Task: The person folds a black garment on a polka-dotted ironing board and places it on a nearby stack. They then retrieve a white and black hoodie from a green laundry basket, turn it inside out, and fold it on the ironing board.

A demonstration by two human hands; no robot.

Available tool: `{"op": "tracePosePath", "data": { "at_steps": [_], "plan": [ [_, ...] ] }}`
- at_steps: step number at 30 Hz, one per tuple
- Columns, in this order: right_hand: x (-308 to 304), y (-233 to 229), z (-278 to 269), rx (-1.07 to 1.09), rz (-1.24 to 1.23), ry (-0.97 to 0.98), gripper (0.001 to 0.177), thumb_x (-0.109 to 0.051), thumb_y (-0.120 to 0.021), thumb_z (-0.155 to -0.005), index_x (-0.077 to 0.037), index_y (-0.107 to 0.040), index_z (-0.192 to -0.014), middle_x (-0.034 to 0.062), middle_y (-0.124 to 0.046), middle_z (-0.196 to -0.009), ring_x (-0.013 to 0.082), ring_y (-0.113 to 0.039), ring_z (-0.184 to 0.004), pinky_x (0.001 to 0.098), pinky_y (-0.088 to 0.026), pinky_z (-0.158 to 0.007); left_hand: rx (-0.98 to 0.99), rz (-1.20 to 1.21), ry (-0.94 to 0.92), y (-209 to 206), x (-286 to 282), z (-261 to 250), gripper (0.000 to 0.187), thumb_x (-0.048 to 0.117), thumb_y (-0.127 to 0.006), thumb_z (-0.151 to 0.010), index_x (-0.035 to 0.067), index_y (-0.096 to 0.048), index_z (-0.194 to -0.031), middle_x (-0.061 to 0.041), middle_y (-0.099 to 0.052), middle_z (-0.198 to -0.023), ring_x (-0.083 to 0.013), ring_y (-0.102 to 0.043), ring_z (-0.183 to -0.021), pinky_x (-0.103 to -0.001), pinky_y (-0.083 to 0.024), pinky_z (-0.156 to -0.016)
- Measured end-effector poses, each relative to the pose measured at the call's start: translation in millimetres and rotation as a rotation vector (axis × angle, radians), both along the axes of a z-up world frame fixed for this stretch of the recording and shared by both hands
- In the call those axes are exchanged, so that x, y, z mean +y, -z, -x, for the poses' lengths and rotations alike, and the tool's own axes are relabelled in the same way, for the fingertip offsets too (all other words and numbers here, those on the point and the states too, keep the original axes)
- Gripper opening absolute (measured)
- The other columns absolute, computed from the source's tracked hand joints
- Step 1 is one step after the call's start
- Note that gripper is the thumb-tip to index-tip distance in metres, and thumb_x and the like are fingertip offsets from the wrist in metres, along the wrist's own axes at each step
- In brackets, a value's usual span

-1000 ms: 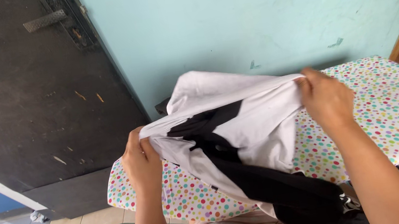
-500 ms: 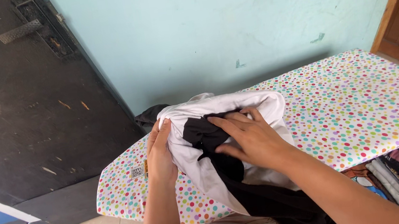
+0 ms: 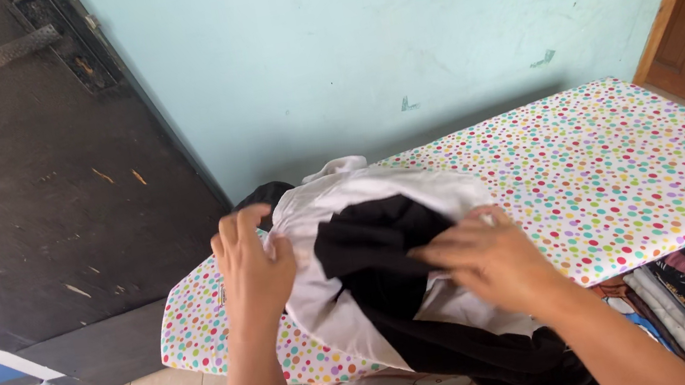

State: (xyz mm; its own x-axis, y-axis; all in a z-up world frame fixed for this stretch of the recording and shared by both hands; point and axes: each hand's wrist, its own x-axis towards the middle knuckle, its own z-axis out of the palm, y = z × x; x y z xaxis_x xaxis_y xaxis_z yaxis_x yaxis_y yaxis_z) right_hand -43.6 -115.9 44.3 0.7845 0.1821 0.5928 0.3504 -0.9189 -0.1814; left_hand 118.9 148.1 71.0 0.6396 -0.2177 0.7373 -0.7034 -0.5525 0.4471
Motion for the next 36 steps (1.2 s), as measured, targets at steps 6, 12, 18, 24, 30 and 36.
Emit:
{"op": "tracePosePath", "data": {
  "at_steps": [6,12,18,24,30,36],
  "plan": [
    [40,19,13,0.082,0.098,-0.213,0.040,-0.018,-0.070,-0.078,-0.026,-0.076,-0.117,-0.0038,-0.069,-0.131,0.0176,-0.058,-0.099,0.0504,-0.030,-0.105,-0.180,-0.277,0.300,0,-45,35,0.065,0.023,-0.079,-0.060,0.008,-0.064,-0.122,-0.020,-0.062,-0.123,-0.0440,-0.055,-0.116,-0.054,-0.044,-0.093],
    [38,12,14,0.158,0.063,-0.245,0.032,-0.020,-0.072,-0.081,-0.024,-0.079,-0.112,-0.0120,-0.074,-0.120,0.0148,-0.058,-0.099,0.0581,-0.020,-0.109,0.057,-0.439,-0.037,-14,-57,-18,0.024,0.018,-0.071,-0.084,0.011,-0.073,-0.107,-0.013,-0.073,-0.097,-0.0364,-0.069,-0.089,-0.051,-0.053,-0.079],
    [32,-4,16,0.076,0.155,-0.120,0.020,-0.020,-0.071,-0.081,-0.022,-0.078,-0.100,-0.0109,-0.074,-0.107,0.0168,-0.057,-0.125,0.0691,-0.014,-0.117,0.073,0.154,0.099,-43,-51,-32,0.020,0.009,-0.059,-0.086,0.002,-0.070,-0.102,-0.015,-0.066,-0.072,-0.0265,-0.064,-0.061,-0.040,-0.052,-0.063],
    [36,-38,19,0.144,-0.403,-0.051,0.022,-0.020,-0.065,-0.090,-0.013,-0.076,-0.107,0.0035,-0.076,-0.111,0.0247,-0.072,-0.104,0.0390,-0.054,-0.092,0.348,0.128,0.273,-43,-68,11,0.017,0.015,-0.066,-0.084,-0.001,-0.064,-0.084,-0.013,-0.059,-0.060,-0.0154,-0.049,-0.052,-0.034,-0.042,-0.052],
    [62,-28,-36,0.040,-0.235,0.115,0.025,-0.026,-0.062,-0.100,-0.004,-0.065,-0.112,0.0191,-0.071,-0.103,0.0384,-0.068,-0.096,0.0445,-0.052,-0.087,0.360,0.104,0.330,-52,-62,47,0.020,0.019,-0.066,-0.085,0.000,-0.064,-0.092,-0.013,-0.060,-0.065,-0.0148,-0.052,-0.053,-0.034,-0.043,-0.052],
    [36,-20,-60,-0.186,0.090,0.447,0.042,-0.034,-0.075,-0.083,-0.004,-0.065,-0.110,0.0219,-0.064,-0.104,0.0399,-0.060,-0.103,0.0487,-0.048,-0.090,0.417,-0.138,0.278,-67,-37,52,0.043,0.037,-0.081,-0.078,0.001,-0.066,-0.097,-0.018,-0.070,-0.075,-0.0301,-0.066,-0.067,-0.042,-0.049,-0.060]
  ]
}}
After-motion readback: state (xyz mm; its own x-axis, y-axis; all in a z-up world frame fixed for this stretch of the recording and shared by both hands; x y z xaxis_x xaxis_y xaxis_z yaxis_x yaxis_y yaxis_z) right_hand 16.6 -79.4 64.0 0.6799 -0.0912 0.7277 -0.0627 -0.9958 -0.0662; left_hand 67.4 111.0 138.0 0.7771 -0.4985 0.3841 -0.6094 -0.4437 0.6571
